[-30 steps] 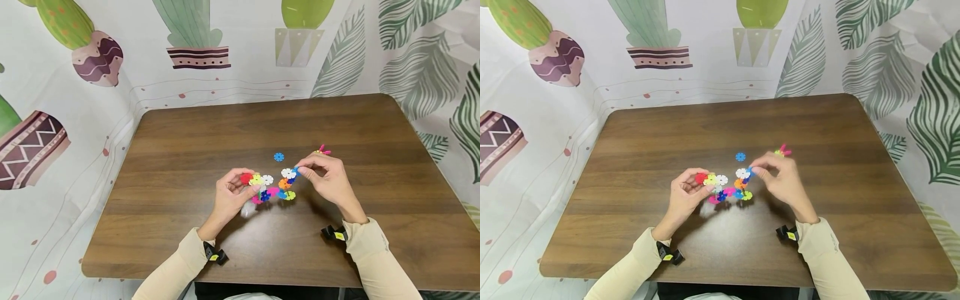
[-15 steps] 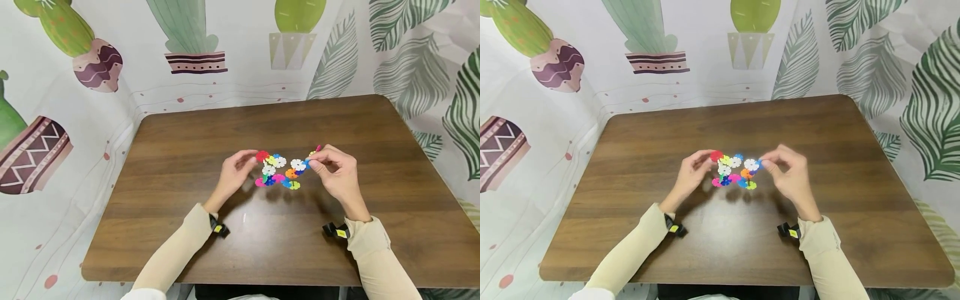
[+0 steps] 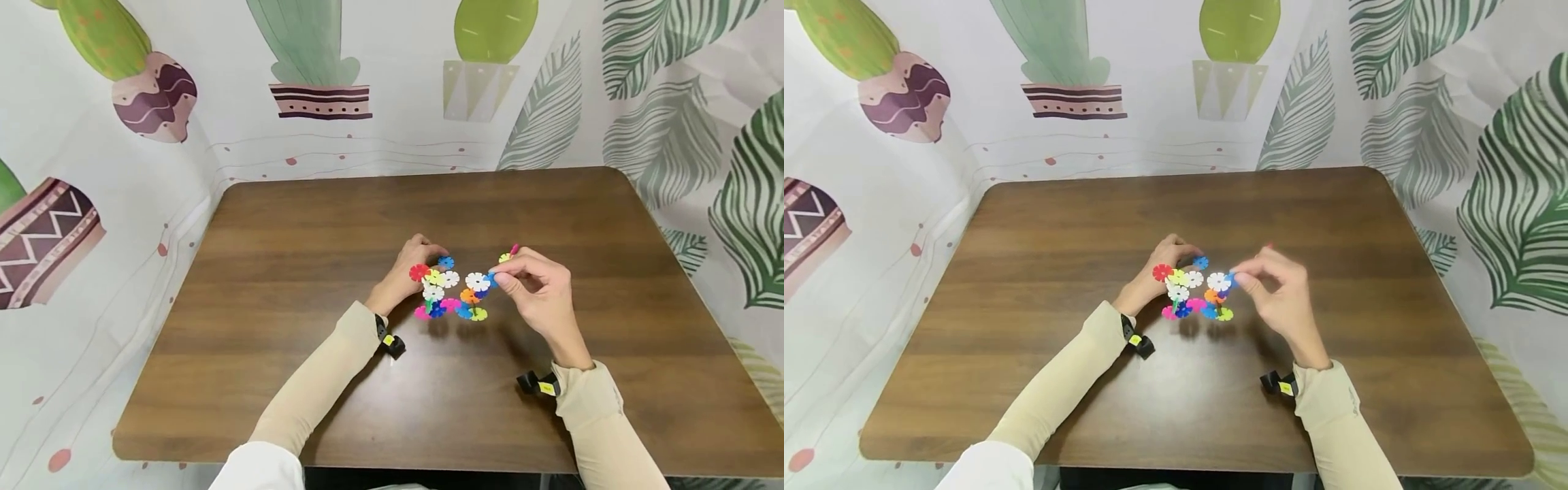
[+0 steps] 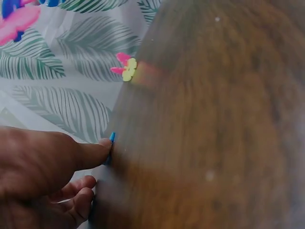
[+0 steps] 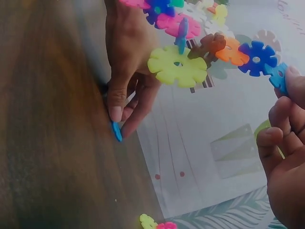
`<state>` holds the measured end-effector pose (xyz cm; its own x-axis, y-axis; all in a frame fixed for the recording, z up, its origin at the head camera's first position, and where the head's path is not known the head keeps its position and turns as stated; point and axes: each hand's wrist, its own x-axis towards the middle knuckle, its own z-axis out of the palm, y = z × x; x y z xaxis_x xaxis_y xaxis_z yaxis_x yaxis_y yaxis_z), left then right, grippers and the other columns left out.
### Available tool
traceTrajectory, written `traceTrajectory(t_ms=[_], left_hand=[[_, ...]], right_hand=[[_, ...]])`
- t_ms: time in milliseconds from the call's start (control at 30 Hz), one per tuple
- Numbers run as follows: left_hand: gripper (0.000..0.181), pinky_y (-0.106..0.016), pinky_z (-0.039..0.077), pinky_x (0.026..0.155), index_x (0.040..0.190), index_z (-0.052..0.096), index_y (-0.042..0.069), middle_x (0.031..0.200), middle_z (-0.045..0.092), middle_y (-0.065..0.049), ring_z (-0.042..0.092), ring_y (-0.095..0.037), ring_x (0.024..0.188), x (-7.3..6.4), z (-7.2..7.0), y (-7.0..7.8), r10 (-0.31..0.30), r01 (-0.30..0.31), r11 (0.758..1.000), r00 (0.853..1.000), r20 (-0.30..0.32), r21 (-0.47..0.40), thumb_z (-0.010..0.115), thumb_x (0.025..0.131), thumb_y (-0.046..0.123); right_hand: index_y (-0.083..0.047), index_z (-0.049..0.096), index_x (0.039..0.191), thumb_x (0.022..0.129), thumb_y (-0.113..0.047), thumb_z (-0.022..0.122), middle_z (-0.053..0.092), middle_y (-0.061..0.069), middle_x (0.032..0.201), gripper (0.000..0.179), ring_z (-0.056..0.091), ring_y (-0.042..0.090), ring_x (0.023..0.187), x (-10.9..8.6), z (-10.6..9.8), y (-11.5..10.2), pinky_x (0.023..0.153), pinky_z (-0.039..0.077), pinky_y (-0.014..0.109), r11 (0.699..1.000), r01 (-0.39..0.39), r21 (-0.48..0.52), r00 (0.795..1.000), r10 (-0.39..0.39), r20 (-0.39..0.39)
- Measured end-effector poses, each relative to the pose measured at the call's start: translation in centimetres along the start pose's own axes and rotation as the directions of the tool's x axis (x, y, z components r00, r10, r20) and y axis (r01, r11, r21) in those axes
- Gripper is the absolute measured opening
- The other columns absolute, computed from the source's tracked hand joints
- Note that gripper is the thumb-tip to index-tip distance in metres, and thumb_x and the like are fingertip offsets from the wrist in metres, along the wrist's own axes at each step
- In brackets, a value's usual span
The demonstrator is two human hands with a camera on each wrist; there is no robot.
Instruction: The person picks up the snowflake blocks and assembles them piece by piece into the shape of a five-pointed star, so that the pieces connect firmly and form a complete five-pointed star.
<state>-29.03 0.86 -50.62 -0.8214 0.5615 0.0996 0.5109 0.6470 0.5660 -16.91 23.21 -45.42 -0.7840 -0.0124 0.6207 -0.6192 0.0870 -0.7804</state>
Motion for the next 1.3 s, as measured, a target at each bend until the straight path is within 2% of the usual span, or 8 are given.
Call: traceTrajectory(t_ms=[133,300,467,567,667,767,1033,1300], left_hand=[[0.04,-0.047,0.047,0.116,0.125,0.074,0.008,0.125,0.069,-0.016,0.058,-0.032,0.124,0.0,-0.2,-0.4,-0.006,0.006,0.999,1.0,0.006,-0.035,0.069,0.089,-0.011],[0.036,-0.034,0.058,0.098,0.111,0.072,0.009,0.108,0.077,-0.009,0.07,-0.022,0.103,0.0,-1.6,-0.8,0.025,-0.029,0.986,0.999,-0.025,-0.163,0.072,0.083,-0.013],[0.013,-0.026,0.058,0.072,0.108,0.076,0.012,0.098,0.079,-0.006,0.071,-0.02,0.081,-1.1,-6.5,1.4,0.026,-0.066,0.923,0.994,-0.11,-0.379,0.08,0.096,0.008],[0.017,-0.031,0.055,0.066,0.112,0.08,0.015,0.093,0.08,-0.002,0.068,-0.02,0.075,-2.4,-9.6,3.1,0.076,-0.153,0.878,0.98,-0.184,-0.453,0.083,0.095,0.016],[0.016,-0.032,0.055,0.071,0.11,0.083,0.021,0.09,0.08,0.006,0.07,-0.014,0.079,-3.7,-11.2,5.0,0.154,-0.241,0.858,0.963,-0.22,-0.453,0.085,0.094,0.021],[0.012,-0.032,0.053,0.075,0.104,0.083,0.021,0.089,0.081,0.008,0.071,-0.008,0.086,-4.2,-11.3,6.4,0.236,-0.305,0.87,0.948,-0.215,-0.387,0.086,0.093,0.021],[0.013,-0.027,0.053,0.068,0.102,0.083,0.014,0.089,0.082,0.002,0.067,-0.01,0.09,-3.9,-9.5,7.2,0.317,-0.331,0.915,0.944,-0.097,-0.231,0.088,0.09,0.018],[0.013,-0.036,0.046,0.096,0.1,0.084,0.017,0.092,0.083,0.007,0.071,-0.015,0.088,-3.7,-8.5,7.3,0.384,-0.388,0.91,0.922,-0.057,-0.145,0.089,0.088,0.018]], right_hand=[[0.011,0.078,0.093,0.084,0.025,0.071,0.069,-0.001,0.08,0.018,0.054,0.01,0.07,0.2,-0.1,0.0,0.056,0.043,0.018,1.0,-0.002,0.0,1.0,0.002,-0.013],[0.013,0.076,0.094,0.084,0.027,0.07,0.069,0.0,0.081,0.018,0.056,0.01,0.07,0.1,-0.2,0.2,0.057,0.045,0.016,1.0,-0.018,0.017,0.998,0.019,-0.057],[0.01,0.078,0.095,0.085,0.024,0.072,0.069,-0.001,0.081,0.018,0.057,0.009,0.071,-0.1,-0.3,0.3,0.059,0.047,0.015,0.998,-0.042,-0.041,0.997,0.039,-0.072],[0.009,0.079,0.095,0.086,0.022,0.073,0.069,-0.002,0.081,0.017,0.057,0.009,0.071,0.0,-0.3,0.3,0.06,0.049,0.015,0.997,-0.046,-0.062,0.996,0.041,-0.078],[0.011,0.078,0.094,0.085,0.023,0.072,0.07,-0.003,0.081,0.016,0.058,0.009,0.071,0.1,-0.4,0.3,0.06,0.049,0.015,0.998,-0.046,-0.051,0.995,0.041,-0.089],[0.011,0.078,0.094,0.085,0.022,0.073,0.071,-0.003,0.081,0.015,0.058,0.008,0.07,0.2,-0.5,0.2,0.059,0.047,0.014,0.997,-0.054,-0.051,0.993,0.048,-0.103],[0.012,0.077,0.093,0.086,0.02,0.074,0.073,-0.003,0.082,0.011,0.061,0.005,0.068,0.0,-0.4,0.3,0.058,0.048,0.013,0.997,-0.066,-0.037,0.988,0.06,-0.14],[0.01,0.077,0.095,0.087,0.019,0.074,0.072,-0.003,0.083,0.012,0.063,0.007,0.07,0.0,-0.5,0.1,0.063,0.054,0.013,0.996,-0.078,-0.039,0.99,0.072,-0.122]])
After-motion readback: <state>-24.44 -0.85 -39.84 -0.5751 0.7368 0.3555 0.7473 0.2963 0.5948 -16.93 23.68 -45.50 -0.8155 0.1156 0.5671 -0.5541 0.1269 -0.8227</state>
